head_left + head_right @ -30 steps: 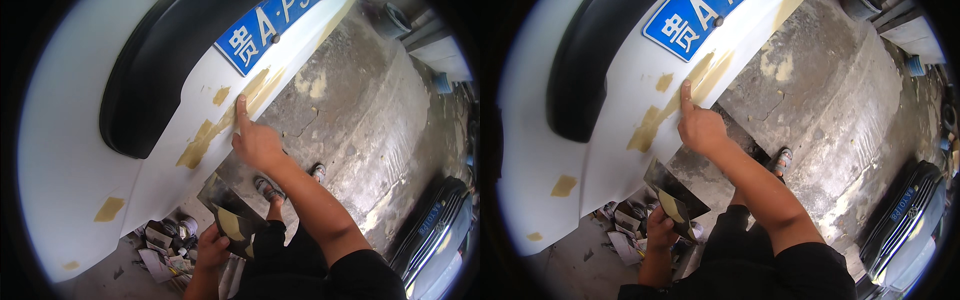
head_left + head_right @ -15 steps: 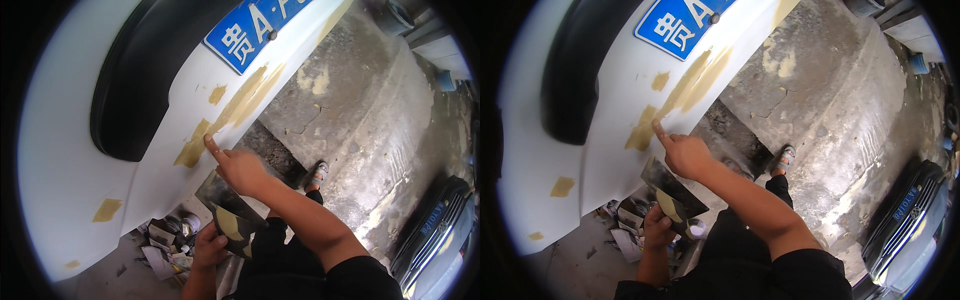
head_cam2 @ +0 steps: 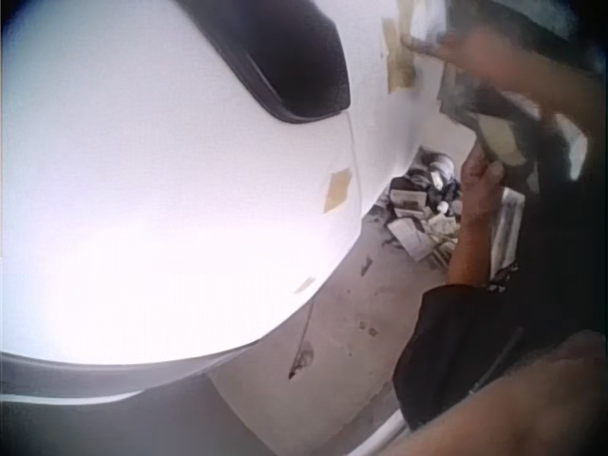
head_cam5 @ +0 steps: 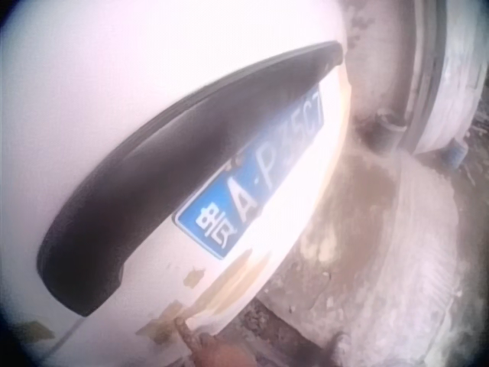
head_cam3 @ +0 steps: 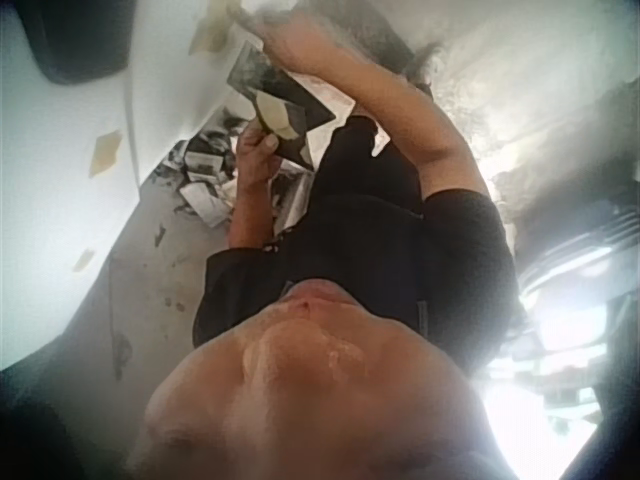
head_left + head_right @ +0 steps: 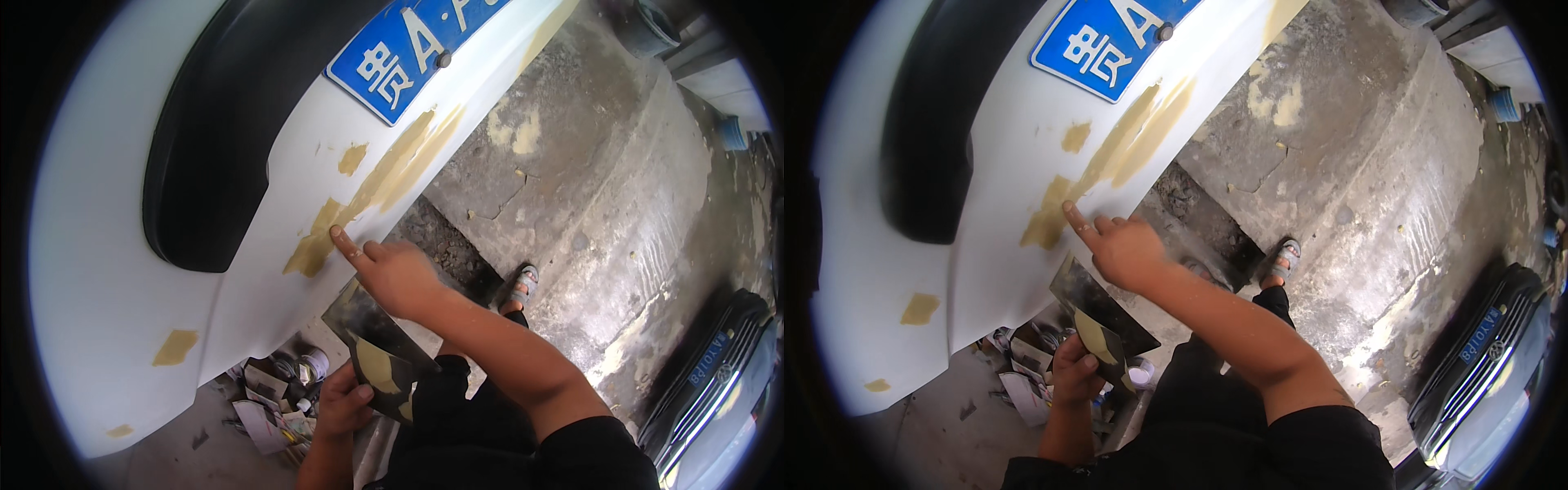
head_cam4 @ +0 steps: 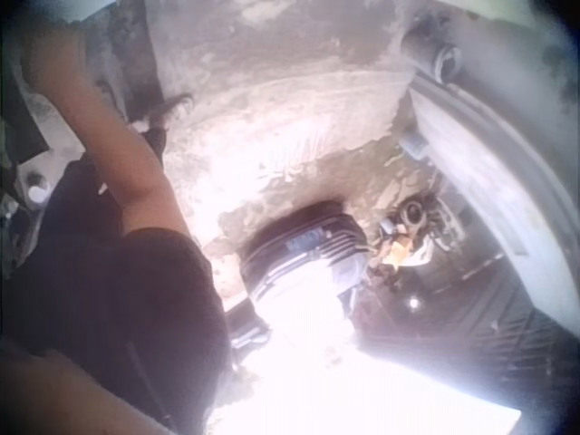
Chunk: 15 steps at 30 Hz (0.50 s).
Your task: The person applies beige body filler to the rear panel of a white vehicle using a handheld spreader and a mixing board.
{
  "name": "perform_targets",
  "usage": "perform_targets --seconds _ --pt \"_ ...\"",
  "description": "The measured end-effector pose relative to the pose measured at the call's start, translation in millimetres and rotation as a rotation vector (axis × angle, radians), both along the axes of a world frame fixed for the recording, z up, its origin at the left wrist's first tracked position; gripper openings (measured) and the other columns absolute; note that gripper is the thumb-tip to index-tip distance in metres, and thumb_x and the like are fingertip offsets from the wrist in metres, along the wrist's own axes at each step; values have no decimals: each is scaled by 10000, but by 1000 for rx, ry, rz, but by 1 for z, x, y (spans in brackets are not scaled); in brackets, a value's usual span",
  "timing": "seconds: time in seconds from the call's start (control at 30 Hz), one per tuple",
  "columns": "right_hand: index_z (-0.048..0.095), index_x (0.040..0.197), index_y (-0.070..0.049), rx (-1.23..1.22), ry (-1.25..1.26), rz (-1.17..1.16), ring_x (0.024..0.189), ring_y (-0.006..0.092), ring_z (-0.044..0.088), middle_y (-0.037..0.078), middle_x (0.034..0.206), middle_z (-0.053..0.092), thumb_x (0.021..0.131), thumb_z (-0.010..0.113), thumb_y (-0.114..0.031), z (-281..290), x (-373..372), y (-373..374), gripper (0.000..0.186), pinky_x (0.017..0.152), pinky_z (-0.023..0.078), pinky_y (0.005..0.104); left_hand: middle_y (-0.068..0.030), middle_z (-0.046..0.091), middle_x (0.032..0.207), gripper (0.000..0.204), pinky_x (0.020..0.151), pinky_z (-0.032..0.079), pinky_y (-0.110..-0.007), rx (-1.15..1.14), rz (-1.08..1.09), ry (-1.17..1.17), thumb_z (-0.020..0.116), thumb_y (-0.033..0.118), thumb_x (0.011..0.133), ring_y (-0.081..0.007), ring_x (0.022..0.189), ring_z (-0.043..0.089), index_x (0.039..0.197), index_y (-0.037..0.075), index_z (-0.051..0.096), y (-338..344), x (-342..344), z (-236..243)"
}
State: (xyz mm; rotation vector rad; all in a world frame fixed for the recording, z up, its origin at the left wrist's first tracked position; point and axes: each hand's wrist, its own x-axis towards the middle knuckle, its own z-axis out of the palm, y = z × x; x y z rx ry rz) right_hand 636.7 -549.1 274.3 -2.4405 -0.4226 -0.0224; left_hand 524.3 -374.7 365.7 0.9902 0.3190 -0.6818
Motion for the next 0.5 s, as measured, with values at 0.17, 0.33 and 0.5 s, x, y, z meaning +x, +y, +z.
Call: perform_targets --seconds 0.17,0.33,0.5 --pt "324 1479 -405 -148 -267 -42 611 235 613 88 757 568 828 559 -100 -20 34 -59 756 610 525 334 -170 604 1186 473 949 482 -375 24 -34 -25 614 74 876 -255 1086 605 1287 -105 465 6 1 -3" --pt "384 1434 -441 -210 -229 -151 580 249 595 75 767 572 827 568 -99 -15 59 -103 721 559 529 345 -167 593 1204 492 961 467 -367 15 -49 -45 617 79 883 -246 1104 591 1301 -120 451 11 -1 -5" --pt "285 1474 -456 -318 -118 -273 630 248 630 103 864 611 877 553 -132 -12 75 -138 730 548 544 350 -169 592 1206 485 967 465 -368 -1 -44 -33 611 74 886 -249 1107 591 1301 -120 451 14 -1 -2"
